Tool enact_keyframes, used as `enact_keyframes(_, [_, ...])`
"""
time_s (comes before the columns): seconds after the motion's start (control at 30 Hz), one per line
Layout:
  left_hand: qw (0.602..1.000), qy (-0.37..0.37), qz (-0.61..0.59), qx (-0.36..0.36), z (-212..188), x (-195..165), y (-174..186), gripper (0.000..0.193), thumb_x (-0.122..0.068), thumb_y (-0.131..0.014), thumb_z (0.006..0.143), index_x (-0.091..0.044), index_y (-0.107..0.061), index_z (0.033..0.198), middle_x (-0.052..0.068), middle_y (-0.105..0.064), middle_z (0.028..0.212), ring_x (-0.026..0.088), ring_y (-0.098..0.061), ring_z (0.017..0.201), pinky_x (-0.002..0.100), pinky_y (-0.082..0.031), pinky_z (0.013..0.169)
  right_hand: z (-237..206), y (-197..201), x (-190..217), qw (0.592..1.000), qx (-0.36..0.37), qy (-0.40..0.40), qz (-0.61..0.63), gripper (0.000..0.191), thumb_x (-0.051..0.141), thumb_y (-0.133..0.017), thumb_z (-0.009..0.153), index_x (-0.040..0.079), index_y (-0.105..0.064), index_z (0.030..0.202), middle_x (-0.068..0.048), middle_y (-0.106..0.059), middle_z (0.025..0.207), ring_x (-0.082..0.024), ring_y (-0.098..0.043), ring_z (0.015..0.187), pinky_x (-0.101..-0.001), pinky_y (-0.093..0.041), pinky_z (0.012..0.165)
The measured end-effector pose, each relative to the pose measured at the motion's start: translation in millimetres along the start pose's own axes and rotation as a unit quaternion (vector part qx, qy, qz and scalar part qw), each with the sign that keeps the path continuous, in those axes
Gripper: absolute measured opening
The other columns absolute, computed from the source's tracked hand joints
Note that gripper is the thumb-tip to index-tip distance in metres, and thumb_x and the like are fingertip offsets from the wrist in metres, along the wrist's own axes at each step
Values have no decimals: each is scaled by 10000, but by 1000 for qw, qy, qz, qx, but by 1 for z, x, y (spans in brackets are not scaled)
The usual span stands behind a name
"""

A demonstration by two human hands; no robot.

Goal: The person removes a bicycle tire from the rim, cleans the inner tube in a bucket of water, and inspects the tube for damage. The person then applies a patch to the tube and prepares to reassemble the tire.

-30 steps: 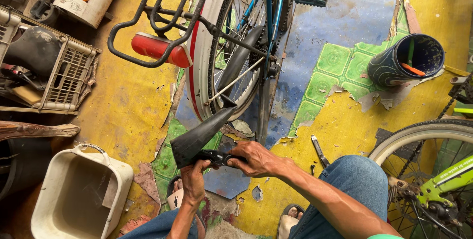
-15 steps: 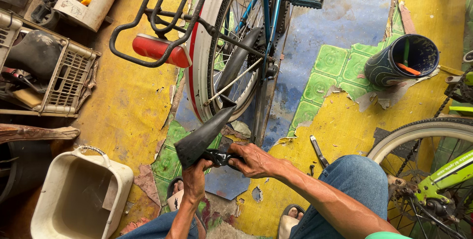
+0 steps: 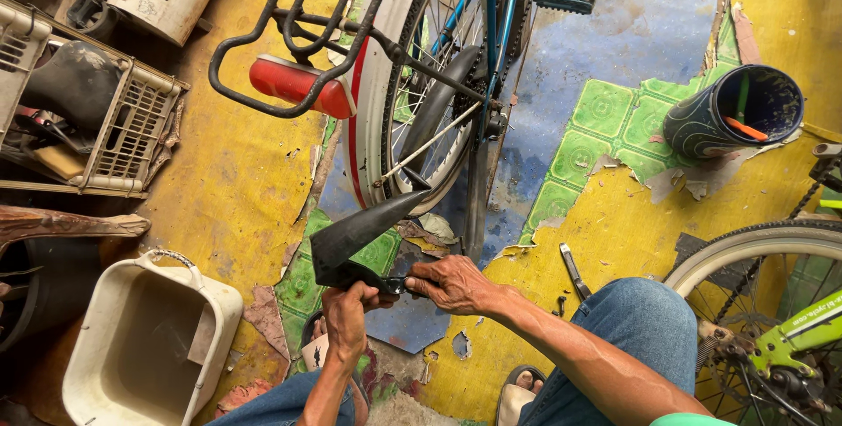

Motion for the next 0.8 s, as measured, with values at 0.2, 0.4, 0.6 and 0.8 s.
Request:
enact_keyframes(0.2, [1000,16,1,-3,2,4,0,118,1,-608,792,59,-669,709,89,-647,660,199,-642,578,418,-654,618,4,-2,4,999,22,-22,-12,351,379,-478,1078,78,-657,1055,-138,-563,606,-323,-579,544,-459,-431,539])
enact_keyframes(0.4, [1000,-6,17,23,7,7,2,152,-33,-635,822,72,-694,729,123,-647,682,199,-641,605,417,-676,650,1,-5,9,996,59,-19,62,381,417,-510,1031,62,-636,1087,-128,-591,587,-277,-604,507,-450,-458,489])
enact_keyframes(0.6, [996,39,5,86,-10,3,-26,203,-183,-636,921,6,-691,970,127,-712,924,217,-729,879,449,-657,713,4,-2,7,998,-10,-16,59,461,425,-416,1083,89,-658,880,-35,-713,646,-192,-658,518,-381,-513,515])
enact_keyframes(0.8, [977,104,-162,88,-13,5,-38,303,-95,-676,845,-124,-694,1147,22,-731,1053,180,-671,997,401,-542,924,0,11,16,987,47,-13,156,439,408,-405,1097,79,-638,922,-40,-692,658,-211,-672,559,-382,-527,545])
Point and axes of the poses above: each hand's wrist, its own z-axis towards the middle knuckle, its own y-axis out of the back of the hand, x = y × z, the point moved 7 cm from there along z, towards the middle knuckle
